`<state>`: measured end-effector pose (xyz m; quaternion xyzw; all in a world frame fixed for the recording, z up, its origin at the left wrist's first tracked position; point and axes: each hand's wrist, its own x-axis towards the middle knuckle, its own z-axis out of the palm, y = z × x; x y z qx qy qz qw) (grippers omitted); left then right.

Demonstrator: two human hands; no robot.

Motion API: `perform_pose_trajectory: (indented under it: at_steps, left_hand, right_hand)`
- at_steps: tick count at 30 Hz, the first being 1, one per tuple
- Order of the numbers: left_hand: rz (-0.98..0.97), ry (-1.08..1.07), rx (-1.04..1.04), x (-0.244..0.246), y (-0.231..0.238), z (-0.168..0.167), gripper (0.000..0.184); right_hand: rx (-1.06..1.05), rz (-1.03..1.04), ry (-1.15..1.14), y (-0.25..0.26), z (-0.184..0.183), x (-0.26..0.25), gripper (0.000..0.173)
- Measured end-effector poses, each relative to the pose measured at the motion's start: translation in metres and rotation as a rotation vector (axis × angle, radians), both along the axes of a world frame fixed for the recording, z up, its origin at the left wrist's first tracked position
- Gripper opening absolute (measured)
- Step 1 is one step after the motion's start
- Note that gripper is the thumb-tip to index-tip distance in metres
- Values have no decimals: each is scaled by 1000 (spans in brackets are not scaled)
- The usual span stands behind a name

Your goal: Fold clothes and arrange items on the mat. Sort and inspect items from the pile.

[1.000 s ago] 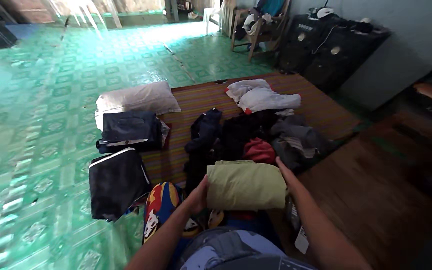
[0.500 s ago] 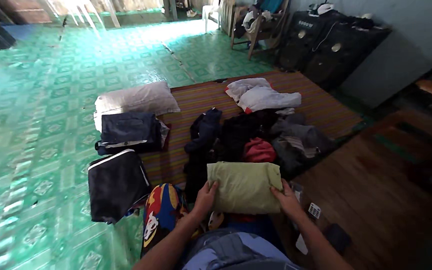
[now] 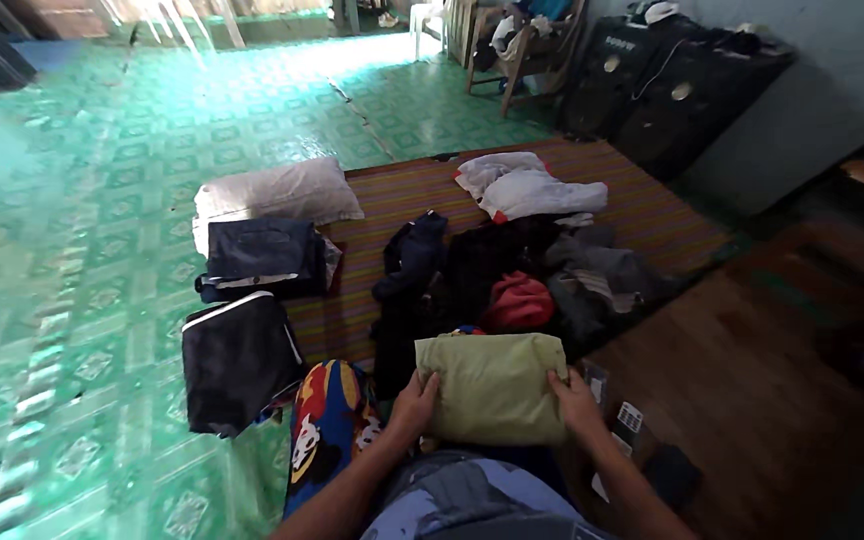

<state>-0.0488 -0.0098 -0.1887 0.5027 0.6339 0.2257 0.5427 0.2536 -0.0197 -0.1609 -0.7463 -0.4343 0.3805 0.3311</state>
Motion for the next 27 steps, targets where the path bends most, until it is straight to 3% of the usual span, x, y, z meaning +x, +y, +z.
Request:
perform_pose_trajectory:
  at_steps: [5, 9, 13, 18, 22, 27]
  left_hand:
    - [-151, 168, 147, 1, 1, 7, 59]
    - [-131, 188, 209, 5, 5, 11, 56]
    - [-46, 107, 59, 11, 19, -15, 58]
    - [-62, 125, -28, 6, 24, -7, 64]
    - [104, 4, -104, 8, 28, -3, 67]
    - [287, -293, -294, 7, 49, -1, 84]
  right_hand:
    - [142, -52, -134, -3, -5, -13, 46]
    - [169, -68, -165, -5, -11, -13, 50]
    - [-94, -27, -87, 4, -36, -10, 47]
    - [-207, -38, 11, 10, -37, 4, 55]
    - [-137, -124, 177, 12, -16, 13, 57]
    - [-24, 15, -14, 24, 19, 13, 50]
